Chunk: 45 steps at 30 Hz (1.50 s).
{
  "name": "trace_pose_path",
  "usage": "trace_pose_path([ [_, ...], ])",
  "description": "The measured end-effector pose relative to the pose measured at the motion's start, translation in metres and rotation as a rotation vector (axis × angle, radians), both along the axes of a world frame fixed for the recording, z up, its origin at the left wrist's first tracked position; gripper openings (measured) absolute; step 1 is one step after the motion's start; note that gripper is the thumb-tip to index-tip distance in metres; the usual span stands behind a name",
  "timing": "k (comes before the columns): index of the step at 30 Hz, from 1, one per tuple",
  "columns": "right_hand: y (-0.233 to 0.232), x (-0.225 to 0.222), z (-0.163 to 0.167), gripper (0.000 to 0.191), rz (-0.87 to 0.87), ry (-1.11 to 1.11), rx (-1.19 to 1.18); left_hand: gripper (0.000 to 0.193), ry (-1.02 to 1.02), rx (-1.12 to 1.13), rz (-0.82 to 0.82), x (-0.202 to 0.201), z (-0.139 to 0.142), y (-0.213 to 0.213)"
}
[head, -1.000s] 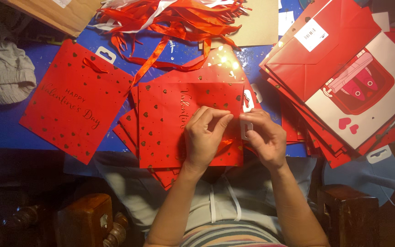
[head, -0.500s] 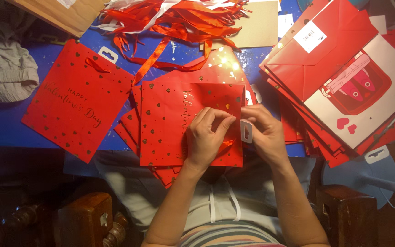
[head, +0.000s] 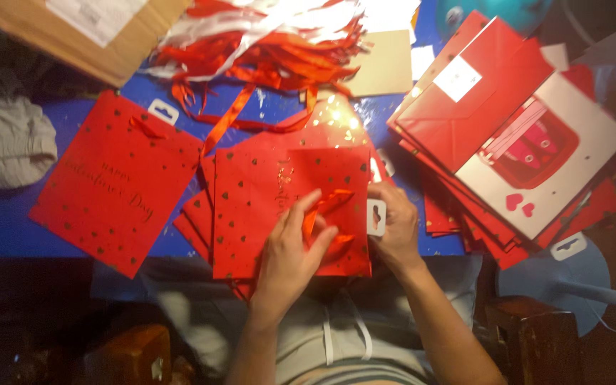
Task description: The person assembles red Valentine's Day gift bags by threading red ribbons through white plastic handles and tying them. They handle multiple flat bags, pull ribbons through the handle slots, and secure the ribbons by hand.
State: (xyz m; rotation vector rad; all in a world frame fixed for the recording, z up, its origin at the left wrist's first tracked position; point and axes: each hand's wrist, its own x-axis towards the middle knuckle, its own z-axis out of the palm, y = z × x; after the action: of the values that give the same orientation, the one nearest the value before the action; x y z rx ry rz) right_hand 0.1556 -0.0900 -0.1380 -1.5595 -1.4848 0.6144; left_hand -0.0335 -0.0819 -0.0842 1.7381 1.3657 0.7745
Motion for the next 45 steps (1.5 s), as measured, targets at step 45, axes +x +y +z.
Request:
trace_pose_path([
  [45, -0.01, 0.041, 0.005, 0.041, 0.406, 0.066, 0.068, 0.026, -0.045, 0.19, -0.189, 0.009, -0.011, 0.015],
])
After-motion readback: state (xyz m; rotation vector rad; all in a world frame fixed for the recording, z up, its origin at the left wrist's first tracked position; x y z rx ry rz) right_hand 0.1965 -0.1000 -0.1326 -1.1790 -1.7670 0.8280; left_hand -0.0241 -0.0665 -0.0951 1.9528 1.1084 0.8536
